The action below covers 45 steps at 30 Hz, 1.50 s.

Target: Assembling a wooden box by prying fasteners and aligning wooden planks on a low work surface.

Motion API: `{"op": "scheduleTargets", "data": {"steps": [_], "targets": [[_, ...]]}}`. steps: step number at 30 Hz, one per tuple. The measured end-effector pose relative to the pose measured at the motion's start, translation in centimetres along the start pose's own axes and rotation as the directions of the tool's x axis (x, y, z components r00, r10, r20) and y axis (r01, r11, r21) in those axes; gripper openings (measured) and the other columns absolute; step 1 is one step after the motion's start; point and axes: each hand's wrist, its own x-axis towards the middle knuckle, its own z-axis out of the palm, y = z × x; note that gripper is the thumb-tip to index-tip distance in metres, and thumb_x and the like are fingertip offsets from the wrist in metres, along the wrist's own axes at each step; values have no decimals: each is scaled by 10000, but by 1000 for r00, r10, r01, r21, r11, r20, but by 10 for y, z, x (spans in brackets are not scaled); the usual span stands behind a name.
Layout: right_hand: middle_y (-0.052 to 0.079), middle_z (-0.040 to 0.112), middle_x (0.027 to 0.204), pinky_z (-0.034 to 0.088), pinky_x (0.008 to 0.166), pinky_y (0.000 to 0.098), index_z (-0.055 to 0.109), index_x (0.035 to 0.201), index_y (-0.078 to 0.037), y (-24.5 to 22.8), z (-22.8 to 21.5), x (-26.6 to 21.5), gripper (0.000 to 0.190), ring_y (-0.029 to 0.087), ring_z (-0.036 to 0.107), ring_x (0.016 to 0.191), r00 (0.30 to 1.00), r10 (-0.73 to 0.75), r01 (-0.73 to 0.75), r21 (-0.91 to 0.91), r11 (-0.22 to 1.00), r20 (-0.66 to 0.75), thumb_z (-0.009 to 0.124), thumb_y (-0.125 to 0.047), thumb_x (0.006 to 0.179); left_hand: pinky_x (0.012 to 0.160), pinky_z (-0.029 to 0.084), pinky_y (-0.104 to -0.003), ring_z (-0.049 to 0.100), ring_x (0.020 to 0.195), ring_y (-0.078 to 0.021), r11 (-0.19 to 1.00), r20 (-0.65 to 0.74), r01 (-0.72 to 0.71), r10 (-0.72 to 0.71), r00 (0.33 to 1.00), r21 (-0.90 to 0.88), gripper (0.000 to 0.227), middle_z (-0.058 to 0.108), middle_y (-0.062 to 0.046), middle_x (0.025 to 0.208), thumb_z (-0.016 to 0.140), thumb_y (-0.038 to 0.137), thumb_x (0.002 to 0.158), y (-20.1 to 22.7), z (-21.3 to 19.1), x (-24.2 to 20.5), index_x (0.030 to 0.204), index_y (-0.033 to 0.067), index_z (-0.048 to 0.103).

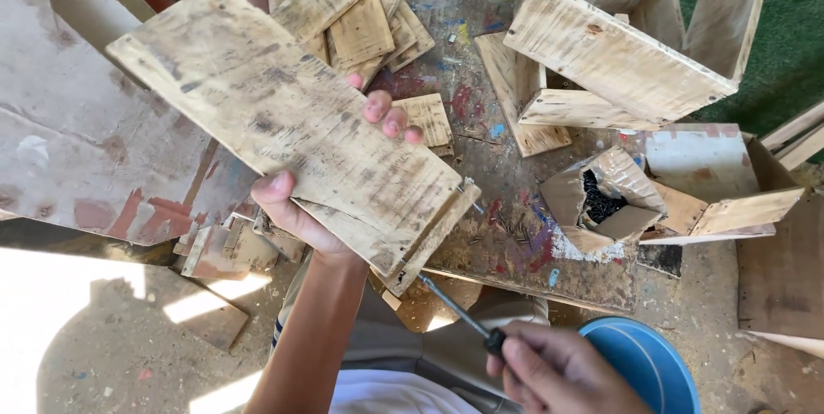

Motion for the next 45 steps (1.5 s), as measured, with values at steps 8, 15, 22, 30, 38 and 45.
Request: {"op": "scheduleTargets", "data": {"steps": [8, 15, 22, 30, 38, 45], "targets": [[127, 785, 917, 638, 628, 343, 726, 1060, -20, -13, 11, -8, 338, 213, 767, 731, 525, -846, 84, -995, -61, 96, 771, -139, 746, 1006, 425, -438, 510, 1058, -257, 995, -8, -97, 97, 995, 13, 792, 514, -124, 1140, 623, 421, 755, -4, 0, 0, 1409, 30, 407], [80, 710, 625, 447, 543, 287, 832, 952, 5, 0, -11, 0, 263, 156, 632, 554, 998, -58, 59, -153, 986, 6, 668, -198, 920, 954, 469, -393, 540, 1016, -235, 1000, 1, 8, -8, 1000, -3, 831, 542, -107, 1088, 697, 434, 714, -2, 2, 3, 1378, 18, 419], [115, 858, 860, 594, 625, 314, 746, 1038, -82, -25, 3, -11, 335, 201, 802, 672, 792, -588, 271, -767, 582, -166, 827, -137, 717, 1000, 448, -426, 521, 1060, -257, 997, 1, -77, 77, 997, 15, 807, 513, -126, 1144, 644, 408, 751, -7, 1, 6, 1424, 29, 409], [132, 784, 910, 637, 586, 311, 712, 1074, -21, -13, 11, -16, 386, 200, 777, 740, 573, -814, 56, -995, -80, 98, 808, -226, 761, 1015, 437, -453, 522, 1076, -269, 994, 11, -104, 103, 995, 41, 839, 508, -143, 1162, 640, 421, 767, -11, 2, 1, 1461, 9, 413], [179, 661, 621, 389, 501, 316, 763, 921, 123, 13, -12, -2, 322, 212, 587, 525, 993, 91, -97, 82, 992, 70, 577, -133, 980, 999, 524, -378, 574, 1038, -239, 999, 72, -14, 16, 997, -28, 837, 561, -114, 1120, 699, 314, 692, -17, 12, 3, 1427, 11, 437], [113, 450, 697, 176, 356, 286, 651, 1142, 87, -11, -21, 10, 296, 128, 310, 451, 977, 209, -205, 442, 873, 42, 530, -161, 1034, 672, 510, -329, 528, 728, -156, 902, -762, 246, 126, 636, 355, 307, 567, -8, 894, 383, 296, 1020, -36, -277, -89, 1003, 98, 616]]}}
